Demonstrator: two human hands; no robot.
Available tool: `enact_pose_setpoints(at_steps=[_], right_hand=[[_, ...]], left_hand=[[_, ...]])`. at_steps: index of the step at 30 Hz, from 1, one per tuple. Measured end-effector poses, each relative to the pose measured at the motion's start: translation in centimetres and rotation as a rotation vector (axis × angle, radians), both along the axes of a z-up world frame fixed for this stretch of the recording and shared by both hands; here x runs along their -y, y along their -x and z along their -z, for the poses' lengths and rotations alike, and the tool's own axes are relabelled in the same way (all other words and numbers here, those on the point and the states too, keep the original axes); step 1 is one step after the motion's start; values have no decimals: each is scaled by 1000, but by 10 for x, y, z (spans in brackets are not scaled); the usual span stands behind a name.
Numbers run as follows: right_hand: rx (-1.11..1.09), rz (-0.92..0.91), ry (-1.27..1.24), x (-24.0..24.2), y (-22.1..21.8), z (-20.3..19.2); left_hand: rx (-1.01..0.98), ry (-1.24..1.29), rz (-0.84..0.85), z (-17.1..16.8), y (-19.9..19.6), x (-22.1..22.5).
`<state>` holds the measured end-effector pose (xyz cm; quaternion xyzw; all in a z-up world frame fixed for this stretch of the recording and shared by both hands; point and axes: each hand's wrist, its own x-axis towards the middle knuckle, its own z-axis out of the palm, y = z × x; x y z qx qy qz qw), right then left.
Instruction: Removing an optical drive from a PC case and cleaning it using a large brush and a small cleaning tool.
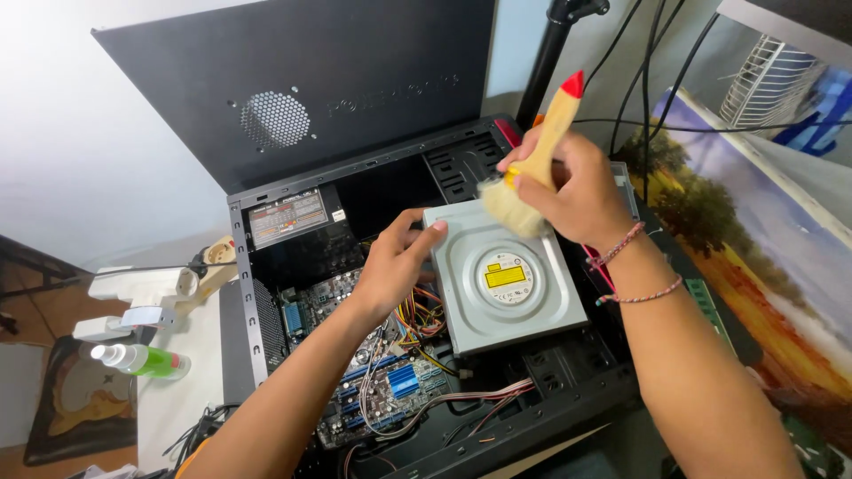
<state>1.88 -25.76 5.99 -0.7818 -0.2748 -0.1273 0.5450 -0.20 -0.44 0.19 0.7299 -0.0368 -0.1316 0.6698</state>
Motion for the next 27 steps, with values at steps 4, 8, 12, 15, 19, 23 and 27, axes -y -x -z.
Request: enact_pose_setpoints(at_steps=[4, 8, 12, 15, 19, 23, 27], right_hand=[[91, 131, -21, -1, 9, -11], [-114, -146, 14, 4, 5, -9], [-5, 40, 60, 18, -2, -3], [29, -152, -18, 0, 9, -19], [-65, -71, 185, 5, 6, -13], [90, 16, 109, 2, 10, -14], [-379, -259, 210, -17, 25, -34]], left_hand=[[0, 12, 6, -2, -1, 0], [-13, 43, 15, -1, -2, 1], [-14, 38, 3, -5, 1, -1], [-18, 19, -5, -5, -2, 0], [-33, -6, -8, -4, -2, 0], [-18, -11, -22, -1, -2, -4], [-31, -18, -36, 2, -6, -2]])
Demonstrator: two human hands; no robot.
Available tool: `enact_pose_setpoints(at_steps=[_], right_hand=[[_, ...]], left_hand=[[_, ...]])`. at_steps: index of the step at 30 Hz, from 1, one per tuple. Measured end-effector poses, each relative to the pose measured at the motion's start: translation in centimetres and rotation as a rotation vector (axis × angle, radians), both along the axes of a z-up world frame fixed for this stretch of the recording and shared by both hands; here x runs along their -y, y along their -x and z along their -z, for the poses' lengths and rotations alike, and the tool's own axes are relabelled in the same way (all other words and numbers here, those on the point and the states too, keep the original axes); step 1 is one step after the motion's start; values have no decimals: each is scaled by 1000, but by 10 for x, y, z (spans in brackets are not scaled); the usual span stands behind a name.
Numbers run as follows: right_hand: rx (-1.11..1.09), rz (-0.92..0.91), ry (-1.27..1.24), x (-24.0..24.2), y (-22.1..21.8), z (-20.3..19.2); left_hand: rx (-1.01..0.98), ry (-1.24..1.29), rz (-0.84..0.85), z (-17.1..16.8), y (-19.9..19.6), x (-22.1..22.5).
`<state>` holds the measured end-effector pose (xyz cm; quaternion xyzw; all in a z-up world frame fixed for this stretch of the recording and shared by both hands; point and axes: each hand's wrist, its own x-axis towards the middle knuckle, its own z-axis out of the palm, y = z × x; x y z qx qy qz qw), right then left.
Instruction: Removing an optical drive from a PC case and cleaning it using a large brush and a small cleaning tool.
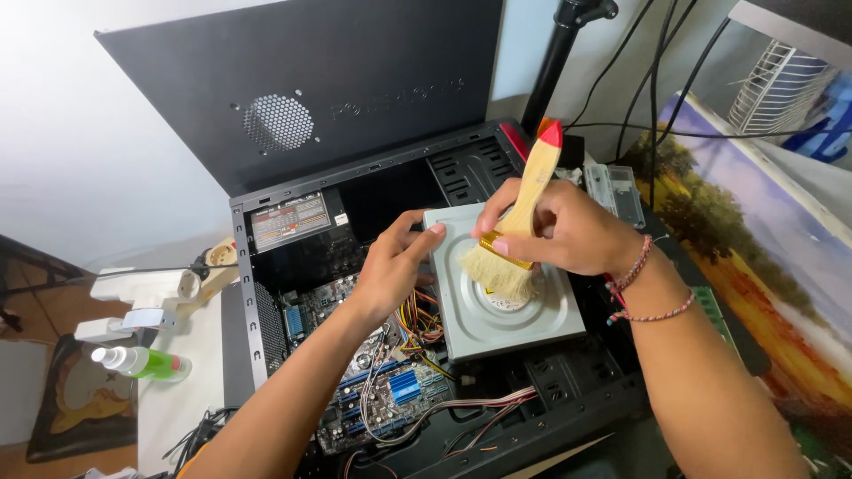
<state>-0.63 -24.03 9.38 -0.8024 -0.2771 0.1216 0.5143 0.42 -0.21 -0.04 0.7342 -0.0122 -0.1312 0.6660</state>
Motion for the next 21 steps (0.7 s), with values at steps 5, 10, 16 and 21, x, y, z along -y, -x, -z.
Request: enact_pose_setpoints(at_steps=[5, 10, 16, 21], right_hand=[[306, 79, 8, 19, -13, 18], [139, -120, -102, 1, 5, 0], [61, 15, 130, 14, -3, 5], [45, -213, 138, -5, 9, -4]], left_hand=[[5, 6, 5, -7, 5, -3], [-2, -8, 13, -2, 0, -1], [4, -39, -14, -4, 3, -3], [8, -26, 14, -6, 1, -2]])
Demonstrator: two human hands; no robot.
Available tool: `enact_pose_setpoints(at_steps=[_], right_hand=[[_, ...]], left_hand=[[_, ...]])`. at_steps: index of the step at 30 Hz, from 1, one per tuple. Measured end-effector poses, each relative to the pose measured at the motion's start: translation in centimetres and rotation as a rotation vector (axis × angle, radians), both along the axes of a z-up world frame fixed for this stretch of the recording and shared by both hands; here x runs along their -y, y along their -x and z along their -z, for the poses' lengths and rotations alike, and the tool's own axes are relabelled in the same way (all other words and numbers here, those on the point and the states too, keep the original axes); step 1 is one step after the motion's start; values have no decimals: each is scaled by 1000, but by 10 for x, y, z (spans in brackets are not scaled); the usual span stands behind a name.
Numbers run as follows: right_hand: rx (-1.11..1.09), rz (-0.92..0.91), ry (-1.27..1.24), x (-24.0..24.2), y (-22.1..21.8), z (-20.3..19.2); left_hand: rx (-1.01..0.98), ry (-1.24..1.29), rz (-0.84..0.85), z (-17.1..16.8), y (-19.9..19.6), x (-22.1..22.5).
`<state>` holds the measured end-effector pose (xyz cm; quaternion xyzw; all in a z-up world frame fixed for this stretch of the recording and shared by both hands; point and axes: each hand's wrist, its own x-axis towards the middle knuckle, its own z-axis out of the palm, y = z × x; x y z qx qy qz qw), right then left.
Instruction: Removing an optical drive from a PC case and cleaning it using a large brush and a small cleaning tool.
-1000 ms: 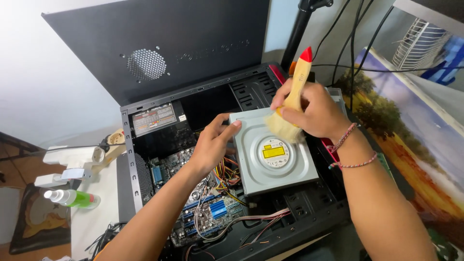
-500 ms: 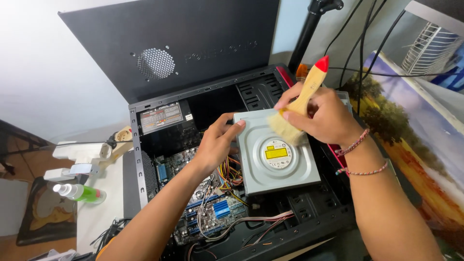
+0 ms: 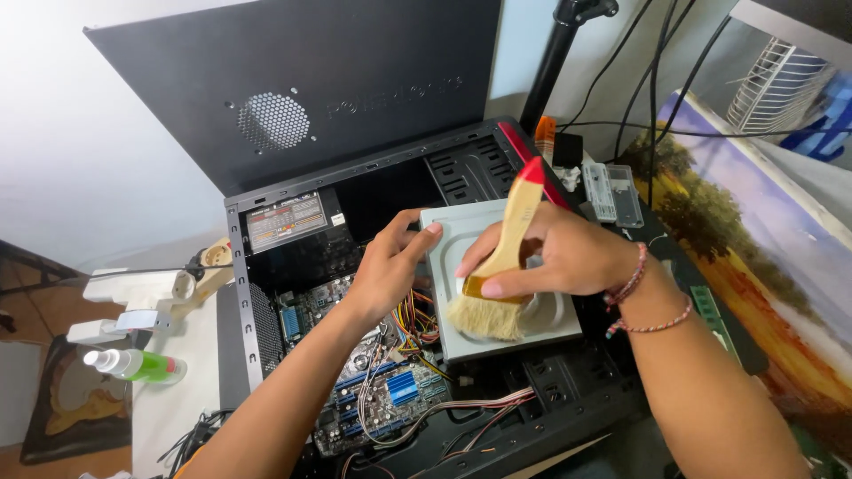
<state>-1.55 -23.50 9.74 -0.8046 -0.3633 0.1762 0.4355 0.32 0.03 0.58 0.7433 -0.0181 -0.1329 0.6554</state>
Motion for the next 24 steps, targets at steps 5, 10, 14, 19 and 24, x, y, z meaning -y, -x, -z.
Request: enact_pose_setpoints(at_steps=[5, 10, 14, 19, 24], right_hand=[[-44, 15, 7, 19, -9, 12], [52, 115, -50, 2, 2, -3], [-42, -57, 29, -3, 5, -4], [61, -78, 31, 8, -2, 1], [-10, -144, 9, -5, 6, -7]], left_hand=[[-14, -15, -10, 0, 2, 0], [-14, 2, 11, 2, 0, 0], [-2, -6, 8, 1, 1, 1], [13, -16, 12, 0, 3, -1], [10, 2, 15, 2, 1, 2]])
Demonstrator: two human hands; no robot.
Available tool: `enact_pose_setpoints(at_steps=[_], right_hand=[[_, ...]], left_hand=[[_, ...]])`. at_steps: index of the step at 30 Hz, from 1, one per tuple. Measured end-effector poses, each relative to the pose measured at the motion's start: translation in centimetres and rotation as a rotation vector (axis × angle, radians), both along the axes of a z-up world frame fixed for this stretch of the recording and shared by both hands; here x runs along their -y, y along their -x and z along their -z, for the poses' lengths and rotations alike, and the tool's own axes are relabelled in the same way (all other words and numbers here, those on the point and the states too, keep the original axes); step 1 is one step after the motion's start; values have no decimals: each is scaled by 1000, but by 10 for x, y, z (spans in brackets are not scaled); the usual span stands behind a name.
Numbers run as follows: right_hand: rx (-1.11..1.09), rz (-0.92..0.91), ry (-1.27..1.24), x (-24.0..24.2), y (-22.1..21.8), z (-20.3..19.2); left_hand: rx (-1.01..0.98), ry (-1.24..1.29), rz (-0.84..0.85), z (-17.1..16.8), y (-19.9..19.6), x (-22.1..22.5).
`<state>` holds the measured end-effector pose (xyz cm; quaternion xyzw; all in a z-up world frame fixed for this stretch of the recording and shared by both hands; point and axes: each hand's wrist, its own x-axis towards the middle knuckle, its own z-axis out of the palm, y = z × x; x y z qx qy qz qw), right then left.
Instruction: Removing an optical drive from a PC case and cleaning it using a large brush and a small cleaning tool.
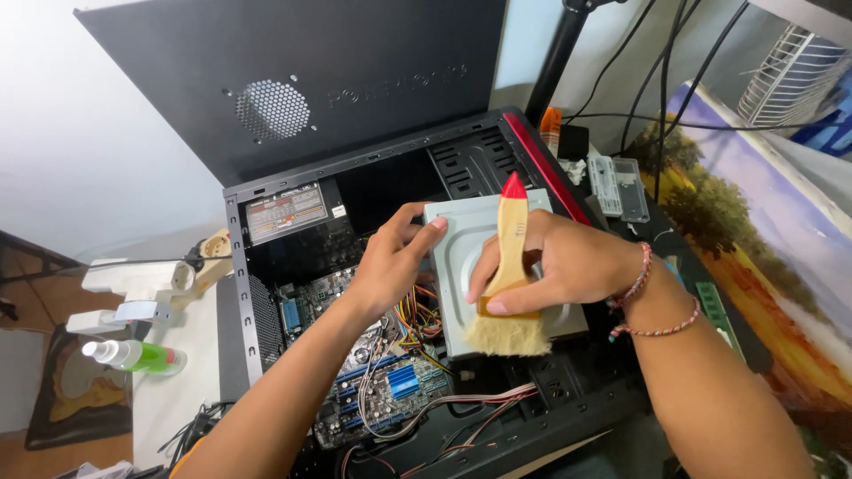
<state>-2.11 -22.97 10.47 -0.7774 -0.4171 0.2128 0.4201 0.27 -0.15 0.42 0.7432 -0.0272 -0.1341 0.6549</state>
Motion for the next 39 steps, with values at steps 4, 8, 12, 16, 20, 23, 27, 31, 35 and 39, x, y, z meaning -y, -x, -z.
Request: enact_pose_setpoints(at_steps=[4, 8, 12, 16, 20, 23, 27, 31, 35, 39], right_hand=[[78, 71, 45, 14, -10, 12], [53, 94, -79, -12, 4, 2], [54, 24, 9, -12, 0, 12], [85, 59, -3, -4, -2, 12], [61, 67, -88, -20, 4, 5], [59, 62, 10, -15, 1, 7], [87, 109, -74, -11, 6, 4], [100, 109, 2, -2, 5, 13], [110, 189, 37, 2, 12, 4], [111, 227, 39, 11, 16, 6]], left_hand=[[0, -17, -8, -1, 2, -1], [12, -29, 3, -1, 1, -1], [21, -7, 15, 2, 1, -2], [31, 10, 19, -3, 2, -1], [63, -14, 17, -2, 3, -2], [102, -23, 11, -6, 4, -2], [147, -73, 9, -7, 6, -3], [175, -95, 6, -4, 0, 0], [171, -108, -10, -6, -2, -1], [162, -71, 6, -4, -3, 1]])
